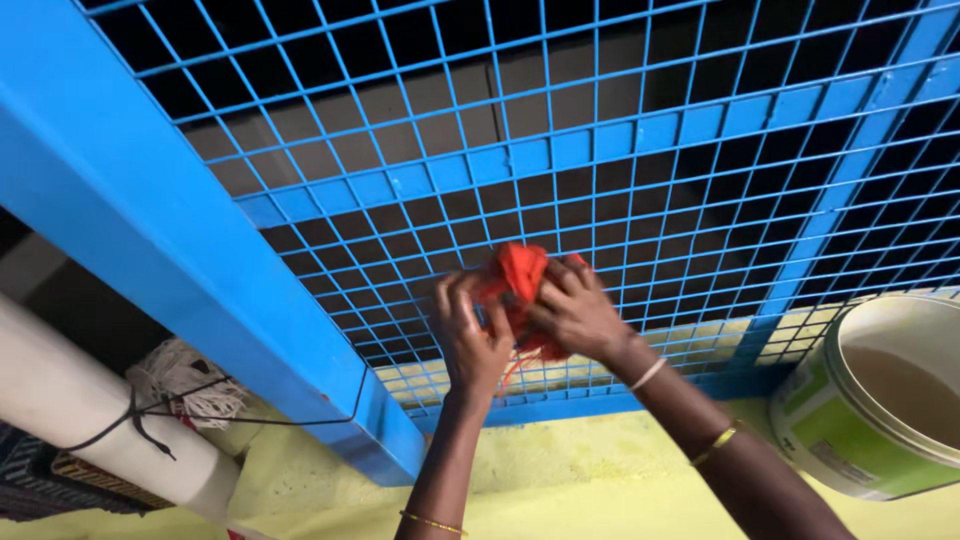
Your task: The person cleans a metal grille and frame by wiping them with a cloth, periodically dipping and wringing the cloth in a bucket.
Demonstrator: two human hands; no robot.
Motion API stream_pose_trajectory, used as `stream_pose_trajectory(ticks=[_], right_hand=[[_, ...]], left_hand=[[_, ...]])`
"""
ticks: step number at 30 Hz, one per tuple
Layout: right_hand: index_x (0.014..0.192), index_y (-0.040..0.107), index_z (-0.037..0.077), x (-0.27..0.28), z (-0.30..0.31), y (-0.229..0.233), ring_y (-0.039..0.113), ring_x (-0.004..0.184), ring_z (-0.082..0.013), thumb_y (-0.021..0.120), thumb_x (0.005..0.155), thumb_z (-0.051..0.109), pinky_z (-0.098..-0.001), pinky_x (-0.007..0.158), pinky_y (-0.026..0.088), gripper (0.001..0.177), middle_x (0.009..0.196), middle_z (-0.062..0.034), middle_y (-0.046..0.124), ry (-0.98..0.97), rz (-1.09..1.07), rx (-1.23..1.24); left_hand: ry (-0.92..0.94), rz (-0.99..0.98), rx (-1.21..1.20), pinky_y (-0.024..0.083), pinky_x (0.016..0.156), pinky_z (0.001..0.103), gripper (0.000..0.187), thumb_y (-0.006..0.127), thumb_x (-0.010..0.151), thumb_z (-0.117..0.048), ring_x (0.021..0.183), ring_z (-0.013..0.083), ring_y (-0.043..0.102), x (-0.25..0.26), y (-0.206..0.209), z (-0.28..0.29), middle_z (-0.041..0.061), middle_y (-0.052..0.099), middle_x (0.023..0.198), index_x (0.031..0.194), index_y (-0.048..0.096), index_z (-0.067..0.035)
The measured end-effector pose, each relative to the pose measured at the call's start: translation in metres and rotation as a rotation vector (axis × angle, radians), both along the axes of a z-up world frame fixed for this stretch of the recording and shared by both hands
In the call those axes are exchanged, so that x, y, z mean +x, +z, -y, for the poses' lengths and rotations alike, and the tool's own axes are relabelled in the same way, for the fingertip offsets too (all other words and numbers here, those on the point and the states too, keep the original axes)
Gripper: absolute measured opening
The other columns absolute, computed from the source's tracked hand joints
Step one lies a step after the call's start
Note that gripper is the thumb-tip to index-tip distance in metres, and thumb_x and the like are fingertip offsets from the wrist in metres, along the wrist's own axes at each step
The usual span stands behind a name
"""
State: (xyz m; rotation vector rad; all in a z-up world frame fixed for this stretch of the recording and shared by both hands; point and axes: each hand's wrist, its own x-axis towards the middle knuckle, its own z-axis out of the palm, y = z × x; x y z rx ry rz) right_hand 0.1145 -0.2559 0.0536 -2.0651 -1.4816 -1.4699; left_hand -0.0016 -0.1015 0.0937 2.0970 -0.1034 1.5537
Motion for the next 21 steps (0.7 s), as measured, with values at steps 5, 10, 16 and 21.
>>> stream_pose_trajectory(ticks=[5, 10, 16, 21], right_hand=[[0.087, 0.072, 0.018, 0.005, 0.076, 0.017, 0.06, 0.09, -0.0328, 0.088, 0.059, 0.023, -0.0477, 0.078, 0.048, 0.032, 0.1, -0.0085, 0.066, 0.057, -0.3, 0.037], [0.11, 0.066, 0.009, -0.033, 0.12, 0.041, 0.048, 0.119, -0.0363, 0.08, 0.056, 0.008, -0.0534, 0.096, 0.05, 0.056, 0.118, -0.02, 0.063, -0.311, -0.109, 0.47], [0.158, 0.025, 0.003, -0.01, 0.072, -0.026, 0.033, 0.144, -0.0418, 0.058, 0.078, -0.009, -0.0535, 0.12, 0.029, 0.087, 0.155, -0.028, 0.03, -0.171, -0.331, 0.832], [0.154, 0.038, 0.004, 0.009, 0.006, -0.157, 0.038, 0.132, -0.0349, 0.047, 0.079, 0.004, -0.045, 0.115, 0.03, 0.076, 0.138, -0.0236, 0.044, 0.07, -0.8, 0.701]], left_hand=[[-0.055, -0.091, 0.068, 0.049, 0.093, 0.048, 0.021, 0.063, 0.09, -0.001, 0.108, 0.0372, 0.059, 0.0, -0.016, 0.001, 0.016, 0.062, 0.113, 0.11, 0.065, -0.007], [-0.071, -0.098, 0.181, 0.048, 0.086, 0.046, 0.016, 0.071, 0.092, -0.011, 0.098, 0.0325, 0.062, 0.002, -0.008, 0.009, 0.011, 0.064, 0.105, 0.108, 0.068, -0.01], [-0.184, -0.161, -0.014, 0.052, 0.088, 0.039, 0.016, 0.069, 0.1, -0.014, 0.1, 0.0238, 0.066, 0.015, -0.002, 0.015, 0.006, 0.067, 0.102, 0.115, 0.068, -0.011], [-0.12, -0.074, -0.08, 0.049, 0.099, 0.045, 0.042, 0.069, 0.096, -0.013, 0.115, 0.0331, 0.06, -0.007, -0.081, 0.016, 0.018, 0.061, 0.122, 0.134, 0.051, -0.003]])
